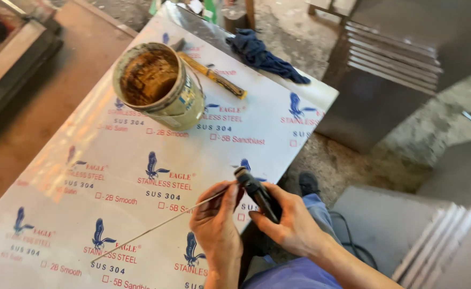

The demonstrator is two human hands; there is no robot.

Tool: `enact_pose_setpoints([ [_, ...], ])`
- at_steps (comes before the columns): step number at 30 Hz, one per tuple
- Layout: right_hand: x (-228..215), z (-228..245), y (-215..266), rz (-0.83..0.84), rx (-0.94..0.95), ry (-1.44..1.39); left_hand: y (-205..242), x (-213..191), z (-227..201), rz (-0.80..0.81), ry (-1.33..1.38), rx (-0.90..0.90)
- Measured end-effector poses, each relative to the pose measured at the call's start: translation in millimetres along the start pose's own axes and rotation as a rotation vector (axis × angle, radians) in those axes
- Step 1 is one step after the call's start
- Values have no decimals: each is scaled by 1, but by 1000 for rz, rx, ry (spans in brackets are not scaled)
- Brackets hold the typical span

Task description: The person inserts a welding rod into an electrode holder, then strikes an arc and welds along the edge of a stainless steel sheet clamped on a workbench, producing sparks and smoke. They intermittently wipe the area with a blue cloth and finally tap the weld with a hammer.

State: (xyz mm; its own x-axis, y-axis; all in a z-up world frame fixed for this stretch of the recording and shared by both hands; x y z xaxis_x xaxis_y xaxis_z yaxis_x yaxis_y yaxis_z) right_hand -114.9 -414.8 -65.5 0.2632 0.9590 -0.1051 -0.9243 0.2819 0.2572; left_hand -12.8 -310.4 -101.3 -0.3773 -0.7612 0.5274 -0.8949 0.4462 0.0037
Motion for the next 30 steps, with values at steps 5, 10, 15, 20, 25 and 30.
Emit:
enact_pose_setpoints([
  [5, -74, -1, -28, 73, 5, 91, -29, 52, 29, -16, 69, -6],
  [10, -148, 3, -40, 172, 23, 157, -47, 109, 52, -75, 44, -102],
  [15, -198, -5, -47, 185, 120, 95, -59, 156, 72, -107, 131, -124],
  [20, -225, 15, -49, 242, 221, -40, -70, 174, 78, -57, 146, -141],
  [25, -240, 1, -40, 201, -104, 100, -70, 189, 88, 32, 182, -207],
  [30, -260, -1, -44, 95, -226, 275, -71, 214, 98, 75, 287, -254],
])
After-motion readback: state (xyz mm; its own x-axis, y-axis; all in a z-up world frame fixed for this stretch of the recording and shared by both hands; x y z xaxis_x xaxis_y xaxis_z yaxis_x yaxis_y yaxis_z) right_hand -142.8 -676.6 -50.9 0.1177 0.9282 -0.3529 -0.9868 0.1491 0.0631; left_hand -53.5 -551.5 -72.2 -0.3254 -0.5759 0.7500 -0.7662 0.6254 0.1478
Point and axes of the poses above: each hand's wrist, its own y-axis away from the middle knuckle, its own x-axis out of the palm, z = x × y, the point moved 1 cm from there along -y, towards the middle knuckle, and after that the axes turned 15 degrees about z, right-handed, at the moved point
